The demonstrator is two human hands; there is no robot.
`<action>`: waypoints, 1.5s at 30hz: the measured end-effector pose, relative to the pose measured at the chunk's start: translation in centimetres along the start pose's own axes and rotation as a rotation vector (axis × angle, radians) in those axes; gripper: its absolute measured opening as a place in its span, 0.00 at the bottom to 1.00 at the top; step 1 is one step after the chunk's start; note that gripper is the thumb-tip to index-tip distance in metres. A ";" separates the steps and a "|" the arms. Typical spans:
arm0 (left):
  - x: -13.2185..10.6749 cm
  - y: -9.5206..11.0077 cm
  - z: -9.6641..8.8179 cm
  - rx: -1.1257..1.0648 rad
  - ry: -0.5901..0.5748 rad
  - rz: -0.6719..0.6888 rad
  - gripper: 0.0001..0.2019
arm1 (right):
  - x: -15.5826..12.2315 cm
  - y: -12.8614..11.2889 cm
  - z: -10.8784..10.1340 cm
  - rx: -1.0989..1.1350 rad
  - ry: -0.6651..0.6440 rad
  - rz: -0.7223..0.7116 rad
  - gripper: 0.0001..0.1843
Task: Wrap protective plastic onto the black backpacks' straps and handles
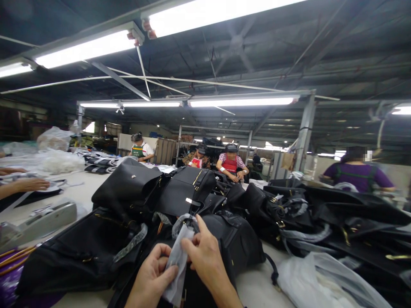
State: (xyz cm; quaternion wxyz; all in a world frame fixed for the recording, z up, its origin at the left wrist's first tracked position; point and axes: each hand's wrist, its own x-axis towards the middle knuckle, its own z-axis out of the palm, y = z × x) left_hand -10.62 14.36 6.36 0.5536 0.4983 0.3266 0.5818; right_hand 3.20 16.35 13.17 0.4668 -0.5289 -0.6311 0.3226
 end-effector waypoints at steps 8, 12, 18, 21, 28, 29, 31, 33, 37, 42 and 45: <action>0.1 0.7 0.0 -0.022 0.051 -0.051 0.18 | -0.9 0.4 -1.8 0.109 0.104 -0.144 0.24; 0.6 -0.2 -0.2 0.015 0.078 -0.018 0.20 | -1.7 -0.1 -1.8 0.116 -0.116 -0.087 0.18; 0.6 -0.3 -0.5 0.038 0.005 0.017 0.19 | -2.0 -0.8 -1.0 0.172 -0.262 0.133 0.20; 0.5 0.2 -0.3 0.025 0.006 0.010 0.20 | -1.9 -1.2 -1.1 0.151 -0.267 0.159 0.19; 0.3 0.8 0.2 -0.007 0.045 -0.035 0.20 | -2.2 -1.3 -1.4 0.048 -0.209 0.162 0.17; 0.3 1.0 0.2 -0.007 0.039 -0.041 0.19 | -2.3 -1.1 -1.4 0.032 -0.196 0.178 0.16; 0.2 1.4 0.1 -0.023 0.026 -0.075 0.19 | -2.4 -0.8 -1.2 -0.006 -0.184 0.178 0.14; 0.1 2.0 -0.1 -0.061 0.022 -0.142 0.19 | -2.2 -0.4 -1.1 -0.020 -0.164 0.103 0.14; 0.1 2.5 -0.6 -0.094 0.006 -0.194 0.19 | -1.6 0.2 -0.9 0.086 -0.108 0.018 0.15; 0.2 2.0 -0.7 -0.095 0.005 -0.192 0.18 | -1.6 0.1 -0.4 0.132 -0.093 0.077 0.18; 0.1 2.0 -0.8 -0.094 0.009 -0.176 0.18 | -2.0 0.4 -0.6 0.103 -0.100 0.109 0.18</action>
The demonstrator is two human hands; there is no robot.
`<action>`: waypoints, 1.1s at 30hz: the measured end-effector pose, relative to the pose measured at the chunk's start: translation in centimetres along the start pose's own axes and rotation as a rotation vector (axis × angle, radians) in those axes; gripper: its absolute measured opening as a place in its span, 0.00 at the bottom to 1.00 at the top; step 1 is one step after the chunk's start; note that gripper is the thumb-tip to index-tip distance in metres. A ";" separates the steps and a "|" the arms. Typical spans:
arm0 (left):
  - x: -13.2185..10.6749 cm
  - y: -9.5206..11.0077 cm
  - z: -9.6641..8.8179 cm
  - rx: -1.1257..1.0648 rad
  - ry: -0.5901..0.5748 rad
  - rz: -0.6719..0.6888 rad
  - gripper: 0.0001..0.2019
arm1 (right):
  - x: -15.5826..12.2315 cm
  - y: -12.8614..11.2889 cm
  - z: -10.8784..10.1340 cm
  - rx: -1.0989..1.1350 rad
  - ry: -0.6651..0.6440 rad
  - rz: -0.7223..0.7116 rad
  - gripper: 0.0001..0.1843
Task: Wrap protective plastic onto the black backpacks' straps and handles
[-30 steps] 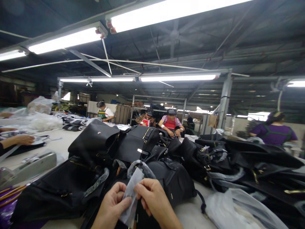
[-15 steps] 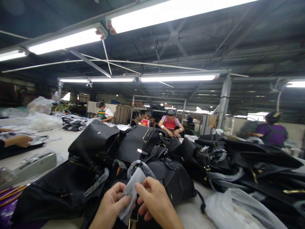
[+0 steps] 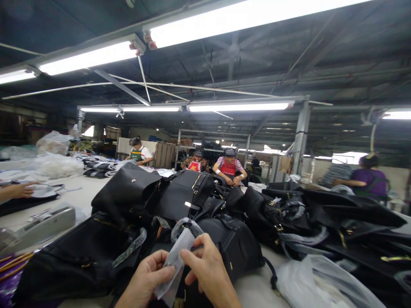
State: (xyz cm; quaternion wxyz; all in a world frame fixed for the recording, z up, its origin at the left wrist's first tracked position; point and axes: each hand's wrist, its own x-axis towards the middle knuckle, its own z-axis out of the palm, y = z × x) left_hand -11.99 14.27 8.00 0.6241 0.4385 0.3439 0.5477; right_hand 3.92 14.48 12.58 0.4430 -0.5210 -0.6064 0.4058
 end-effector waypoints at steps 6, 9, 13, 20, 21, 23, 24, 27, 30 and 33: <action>0.0 0.5 0.2 0.064 0.041 0.099 0.17 | -1.1 0.3 -0.8 0.165 -0.105 -0.033 0.25; 0.1 0.4 0.5 0.098 0.045 0.157 0.16 | -1.4 0.0 -0.4 0.389 -0.158 0.073 0.30; 0.0 0.1 0.6 0.130 0.070 0.219 0.15 | -1.6 -0.6 0.0 0.471 -0.204 0.116 0.30; -1.0 0.3 1.4 0.286 0.098 0.305 0.12 | -1.7 -1.9 -0.4 0.362 -0.250 0.167 0.31; -1.0 0.2 1.5 0.269 0.086 0.301 0.13 | -1.5 -2.0 -0.3 0.358 -0.251 0.153 0.30; -0.6 -0.1 1.5 0.200 0.062 0.286 0.16 | -1.1 -2.0 0.0 0.373 -0.243 0.111 0.28; -0.4 -0.3 1.4 0.166 0.057 0.275 0.17 | -1.0 -1.9 0.2 0.387 -0.222 0.103 0.28; 0.1 -1.0 1.1 0.117 0.053 0.246 0.21 | -0.5 -1.6 1.0 0.437 -0.121 0.109 0.28; 0.2 -1.4 0.9 0.100 0.051 0.241 0.20 | -0.2 -1.4 1.5 0.446 -0.041 0.094 0.26; -0.1 -1.5 0.9 0.126 0.079 0.228 0.18 | -0.1 -1.4 1.8 0.430 -0.004 0.062 0.25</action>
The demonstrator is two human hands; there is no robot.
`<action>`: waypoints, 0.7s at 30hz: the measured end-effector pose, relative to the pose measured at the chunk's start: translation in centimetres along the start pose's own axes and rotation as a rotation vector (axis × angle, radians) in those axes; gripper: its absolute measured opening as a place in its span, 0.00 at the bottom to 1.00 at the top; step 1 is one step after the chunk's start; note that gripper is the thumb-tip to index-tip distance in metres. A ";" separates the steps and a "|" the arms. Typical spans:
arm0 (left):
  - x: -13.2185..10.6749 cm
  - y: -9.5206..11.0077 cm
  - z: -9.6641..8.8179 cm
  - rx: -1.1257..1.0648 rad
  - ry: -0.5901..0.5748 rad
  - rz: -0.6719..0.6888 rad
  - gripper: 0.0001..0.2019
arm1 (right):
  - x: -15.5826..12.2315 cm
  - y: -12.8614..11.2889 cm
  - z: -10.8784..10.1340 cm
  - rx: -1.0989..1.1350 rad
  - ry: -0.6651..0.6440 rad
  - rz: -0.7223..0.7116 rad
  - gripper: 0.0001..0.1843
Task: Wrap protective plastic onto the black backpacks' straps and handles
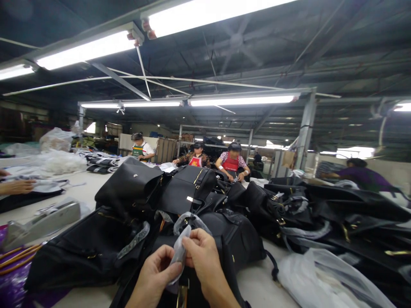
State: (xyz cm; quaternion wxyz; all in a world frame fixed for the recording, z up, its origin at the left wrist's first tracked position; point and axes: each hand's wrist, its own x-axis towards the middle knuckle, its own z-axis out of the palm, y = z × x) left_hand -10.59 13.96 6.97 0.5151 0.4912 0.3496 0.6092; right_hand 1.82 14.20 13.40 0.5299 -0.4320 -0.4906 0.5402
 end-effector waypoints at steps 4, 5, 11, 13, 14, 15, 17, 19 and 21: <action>-0.2 0.2 -0.1 0.046 0.040 0.014 0.17 | -0.3 0.0 -0.3 -0.034 -0.052 -0.034 0.23; -0.2 0.2 -0.1 0.054 0.048 0.014 0.17 | -0.4 0.0 -0.4 -0.058 -0.077 -0.040 0.22; -0.1 1.1 -0.2 0.028 0.049 -0.082 0.17 | -1.6 1.2 -1.3 -0.281 -0.086 -0.010 0.28; -0.2 1.6 -0.2 0.009 0.046 -0.105 0.16 | -1.7 1.6 -1.2 -0.227 -0.063 0.000 0.26; -0.3 1.8 -0.3 -0.009 0.039 -0.118 0.16 | -1.6 1.7 -1.2 -0.187 -0.057 0.003 0.24; -0.3 1.9 -0.3 -0.033 0.028 -0.130 0.16 | -1.5 1.9 -1.2 -0.151 -0.055 0.004 0.22; -0.3 2.0 -0.6 -0.075 0.010 -0.150 0.17 | -1.2 2.2 -1.1 -0.115 -0.050 -0.004 0.20; -0.2 1.9 -0.8 -0.094 0.005 -0.172 0.17 | -1.1 2.5 -1.2 -0.128 -0.037 0.013 0.19; -0.1 1.8 -1.1 -0.098 -0.003 -0.197 0.18 | -1.2 2.7 -1.3 -0.165 -0.032 0.053 0.19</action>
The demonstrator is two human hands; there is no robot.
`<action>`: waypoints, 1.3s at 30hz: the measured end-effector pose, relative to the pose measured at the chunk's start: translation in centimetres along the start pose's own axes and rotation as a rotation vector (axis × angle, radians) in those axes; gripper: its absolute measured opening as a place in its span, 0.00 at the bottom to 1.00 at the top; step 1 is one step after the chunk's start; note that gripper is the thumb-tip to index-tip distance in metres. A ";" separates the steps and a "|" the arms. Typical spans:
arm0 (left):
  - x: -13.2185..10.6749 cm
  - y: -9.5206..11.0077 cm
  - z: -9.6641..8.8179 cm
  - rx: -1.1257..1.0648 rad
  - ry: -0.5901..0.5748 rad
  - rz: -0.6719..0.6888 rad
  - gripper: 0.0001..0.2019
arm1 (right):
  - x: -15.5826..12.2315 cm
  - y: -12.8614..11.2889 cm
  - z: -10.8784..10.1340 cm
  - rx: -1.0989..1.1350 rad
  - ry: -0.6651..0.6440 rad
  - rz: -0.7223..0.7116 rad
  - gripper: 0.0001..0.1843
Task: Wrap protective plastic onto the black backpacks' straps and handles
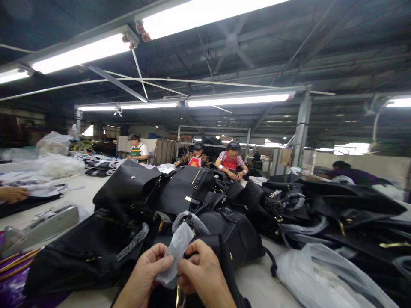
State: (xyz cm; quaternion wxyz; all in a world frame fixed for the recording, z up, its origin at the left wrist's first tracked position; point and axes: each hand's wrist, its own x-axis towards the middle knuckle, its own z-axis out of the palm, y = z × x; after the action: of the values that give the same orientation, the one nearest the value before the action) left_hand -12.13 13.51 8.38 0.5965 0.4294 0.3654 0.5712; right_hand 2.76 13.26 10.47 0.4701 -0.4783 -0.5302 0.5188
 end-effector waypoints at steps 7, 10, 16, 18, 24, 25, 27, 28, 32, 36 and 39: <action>-0.1 0.0 0.2 -0.052 -0.036 -0.042 0.24 | 0.2 -0.3 -0.5 0.095 -0.088 0.051 0.32; -0.1 0.0 0.4 -0.064 -0.037 -0.051 0.26 | 0.4 -0.6 -0.4 0.142 -0.043 -0.020 0.39; -0.1 0.2 0.0 -0.142 -0.074 -0.082 0.24 | -0.2 -1.7 -0.1 0.247 -0.126 -0.021 0.49; 0.0 0.3 -0.1 -0.156 -0.089 -0.088 0.24 | -0.2 -1.8 -0.2 0.217 -0.134 -0.004 0.49; 0.0 0.3 -0.1 -0.146 -0.101 -0.086 0.23 | 1.1 -0.7 -0.2 0.310 -0.082 -0.054 0.49; -0.1 0.4 0.0 -0.149 -0.100 -0.090 0.23 | 1.2 -0.6 -0.1 0.345 -0.073 -0.055 0.51; -0.2 0.6 0.0 -0.163 -0.102 -0.102 0.22 | 1.2 -0.6 -0.1 0.402 -0.081 -0.065 0.54; -0.3 0.7 0.0 -0.174 -0.108 -0.109 0.21 | 1.1 -0.8 -0.1 0.422 -0.103 -0.077 0.57; -0.4 0.9 0.2 -0.197 -0.137 -0.151 0.22 | 0.7 -1.7 -0.1 0.420 -0.208 -0.125 0.60; -0.3 0.8 0.4 -0.164 -0.122 -0.140 0.23 | 0.8 -1.8 -0.3 0.368 -0.156 -0.123 0.58; -0.1 0.4 0.3 -0.127 -0.098 -0.105 0.24 | 0.7 -1.8 -0.3 0.272 -0.054 -0.104 0.57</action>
State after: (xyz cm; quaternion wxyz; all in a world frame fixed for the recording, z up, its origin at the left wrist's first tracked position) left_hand -12.02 13.42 8.87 0.6688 0.3983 0.3211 0.5394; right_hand 2.94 13.99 12.32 0.5426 -0.3680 -0.4914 0.5734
